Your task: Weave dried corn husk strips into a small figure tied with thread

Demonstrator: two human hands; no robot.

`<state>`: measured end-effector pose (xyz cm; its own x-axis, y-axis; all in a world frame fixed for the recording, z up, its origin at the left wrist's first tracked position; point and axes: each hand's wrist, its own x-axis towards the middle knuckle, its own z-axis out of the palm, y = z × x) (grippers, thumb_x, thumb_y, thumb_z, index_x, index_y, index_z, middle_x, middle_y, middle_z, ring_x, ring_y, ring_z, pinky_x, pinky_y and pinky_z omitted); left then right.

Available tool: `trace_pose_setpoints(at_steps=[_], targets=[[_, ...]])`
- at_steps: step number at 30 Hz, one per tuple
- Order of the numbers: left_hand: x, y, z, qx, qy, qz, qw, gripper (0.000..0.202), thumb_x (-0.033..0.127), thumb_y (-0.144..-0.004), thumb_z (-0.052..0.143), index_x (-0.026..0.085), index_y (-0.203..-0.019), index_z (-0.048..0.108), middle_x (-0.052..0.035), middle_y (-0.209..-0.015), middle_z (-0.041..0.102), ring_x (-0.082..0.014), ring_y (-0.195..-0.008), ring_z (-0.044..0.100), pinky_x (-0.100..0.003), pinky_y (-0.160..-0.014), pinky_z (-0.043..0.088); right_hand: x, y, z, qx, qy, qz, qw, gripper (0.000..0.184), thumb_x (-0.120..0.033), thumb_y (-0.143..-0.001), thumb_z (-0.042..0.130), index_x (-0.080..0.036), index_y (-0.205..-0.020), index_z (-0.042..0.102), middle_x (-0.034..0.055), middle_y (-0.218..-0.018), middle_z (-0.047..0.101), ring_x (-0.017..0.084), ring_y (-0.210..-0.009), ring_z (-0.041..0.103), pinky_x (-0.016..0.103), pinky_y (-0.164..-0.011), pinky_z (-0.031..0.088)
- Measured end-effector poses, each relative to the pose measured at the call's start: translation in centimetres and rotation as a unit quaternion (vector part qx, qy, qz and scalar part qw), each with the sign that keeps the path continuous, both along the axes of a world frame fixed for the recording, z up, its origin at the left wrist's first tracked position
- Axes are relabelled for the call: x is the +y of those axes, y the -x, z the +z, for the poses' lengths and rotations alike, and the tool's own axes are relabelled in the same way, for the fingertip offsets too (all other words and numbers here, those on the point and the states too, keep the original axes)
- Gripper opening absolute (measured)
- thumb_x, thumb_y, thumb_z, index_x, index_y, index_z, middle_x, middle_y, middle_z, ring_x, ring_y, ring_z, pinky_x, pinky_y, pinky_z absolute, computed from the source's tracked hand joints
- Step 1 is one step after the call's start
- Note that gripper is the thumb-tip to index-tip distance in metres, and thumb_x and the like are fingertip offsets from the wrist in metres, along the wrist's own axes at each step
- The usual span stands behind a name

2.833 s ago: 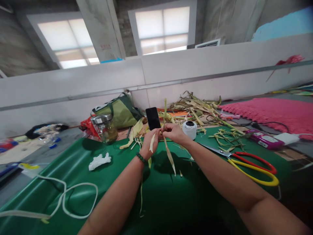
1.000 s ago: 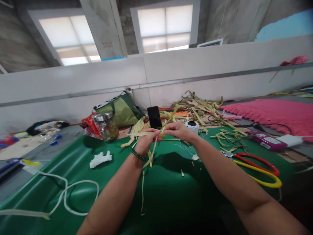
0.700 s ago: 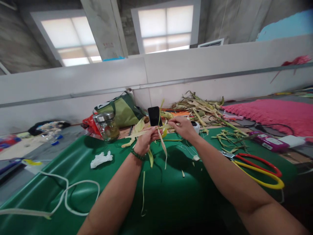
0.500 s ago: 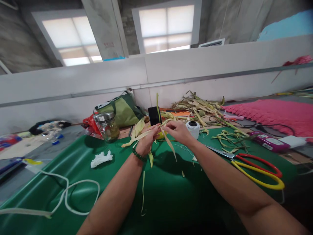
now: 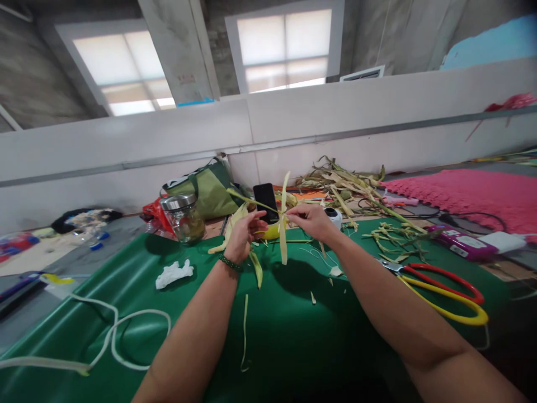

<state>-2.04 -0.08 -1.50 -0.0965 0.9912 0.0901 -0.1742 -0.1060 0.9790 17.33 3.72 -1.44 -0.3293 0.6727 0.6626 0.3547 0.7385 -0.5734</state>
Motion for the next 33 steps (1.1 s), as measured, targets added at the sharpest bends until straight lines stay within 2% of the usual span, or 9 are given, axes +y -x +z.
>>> trace_pose_setpoints(at_steps=[2, 5, 10, 12, 15, 20, 23, 27, 33], targets=[[-0.3, -0.4, 0.0, 0.020, 0.013, -0.050, 0.998, 0.041, 0.051, -0.075, 0.063, 0.014, -0.091, 0.069, -0.0042, -0.065, 0.067, -0.0157, -0.065, 0.065, -0.026, -0.062, 0.050, -0.3, 0.3, -0.2, -0.024, -0.016, 0.010, 1.000, 0.017, -0.022, -0.078, 0.059, -0.018, -0.080, 0.075, 0.0040, -0.074, 0.070, 0.015, -0.067, 0.060, 0.026, -0.062, 0.043], [-0.6, -1.2, -0.5, 0.090, -0.018, -0.072, 0.993, 0.041, 0.053, -0.066, 0.072, 0.015, -0.082, 0.069, -0.0043, -0.068, 0.068, -0.0176, -0.070, 0.065, -0.028, -0.068, 0.051, -0.9, 0.9, -0.3, -0.058, -0.025, 0.033, 0.997, 0.017, -0.020, -0.078, 0.059, -0.018, -0.081, 0.075, 0.0031, -0.070, 0.069, 0.013, -0.063, 0.057, 0.024, -0.060, 0.041], [-0.1, -1.2, -0.8, 0.229, -0.129, 0.023, 0.964, 0.029, 0.044, -0.066, 0.073, 0.015, -0.068, 0.070, -0.0078, -0.082, 0.072, -0.0187, -0.074, 0.063, -0.029, -0.067, 0.050, -1.1, 0.6, 0.1, -0.065, 0.020, 0.104, 0.992, 0.020, -0.025, -0.080, 0.057, -0.014, -0.079, 0.073, 0.0045, -0.071, 0.068, 0.013, -0.062, 0.056, 0.023, -0.057, 0.040], [-0.1, -1.2, -0.7, 0.261, -0.168, 0.025, 0.950, 0.025, 0.040, -0.068, 0.071, 0.016, -0.062, 0.069, -0.0083, -0.086, 0.073, -0.0202, -0.082, 0.063, -0.029, -0.070, 0.050, -1.0, 0.3, 0.4, -0.068, 0.029, 0.120, 0.990, 0.021, -0.027, -0.080, 0.057, -0.013, -0.078, 0.073, 0.0039, -0.069, 0.067, 0.012, -0.062, 0.055, 0.022, -0.057, 0.039], [-0.4, -1.5, -0.7, 0.227, -0.144, -0.028, 0.963, 0.028, 0.042, -0.072, 0.068, 0.015, -0.065, 0.070, -0.0058, -0.069, 0.070, -0.0185, -0.073, 0.063, -0.028, -0.064, 0.051, -0.9, 0.1, 0.5, -0.080, 0.031, 0.122, 0.989, 0.022, -0.028, -0.081, 0.056, -0.013, -0.075, 0.071, 0.0027, -0.067, 0.065, 0.011, -0.060, 0.052, 0.022, -0.057, 0.038], [-1.1, -2.0, -0.6, 0.072, -0.051, -0.085, 0.992, 0.044, 0.041, -0.063, 0.078, 0.014, -0.096, 0.070, 0.0019, -0.058, 0.062, -0.0103, -0.051, 0.057, -0.023, -0.053, 0.049, -0.9, 0.3, 0.5, -0.079, 0.061, 0.137, 0.986, 0.023, -0.029, -0.081, 0.055, -0.013, -0.073, 0.070, 0.0018, -0.065, 0.064, 0.012, -0.060, 0.052, 0.022, -0.057, 0.039], [-1.2, -2.1, -0.6, 0.026, 0.016, -0.134, 0.990, 0.038, 0.045, -0.065, 0.076, 0.011, -0.080, 0.069, -0.0016, -0.063, 0.065, -0.0082, -0.046, 0.057, -0.021, -0.049, 0.047, -0.9, 0.3, 0.4, -0.073, 0.066, 0.128, 0.987, 0.023, -0.030, -0.080, 0.056, -0.014, -0.073, 0.071, 0.0020, -0.066, 0.066, 0.013, -0.061, 0.055, 0.023, -0.058, 0.040], [-0.9, -2.1, -0.9, 0.047, 0.053, -0.103, 0.992, 0.037, 0.044, -0.068, 0.075, 0.011, -0.061, 0.063, -0.0029, -0.058, 0.064, -0.0080, -0.042, 0.057, -0.020, -0.045, 0.045, -1.0, 0.5, 0.0, -0.099, 0.039, 0.130, 0.986, 0.018, -0.026, -0.080, 0.057, -0.017, -0.077, 0.073, 0.0024, -0.073, 0.070, 0.014, -0.069, 0.060, 0.023, -0.064, 0.043], [-0.7, -1.7, -0.7, -0.014, 0.043, -0.063, 0.997, 0.017, 0.025, -0.069, 0.077, 0.010, -0.070, 0.068, -0.0038, -0.058, 0.067, -0.0088, -0.045, 0.059, -0.020, -0.051, 0.050, -0.5, 0.3, -0.3, -0.105, 0.026, 0.058, 0.992, 0.019, -0.032, -0.082, 0.061, -0.017, -0.077, 0.071, 0.0020, -0.071, 0.069, 0.014, -0.066, 0.059, 0.024, -0.062, 0.042]])
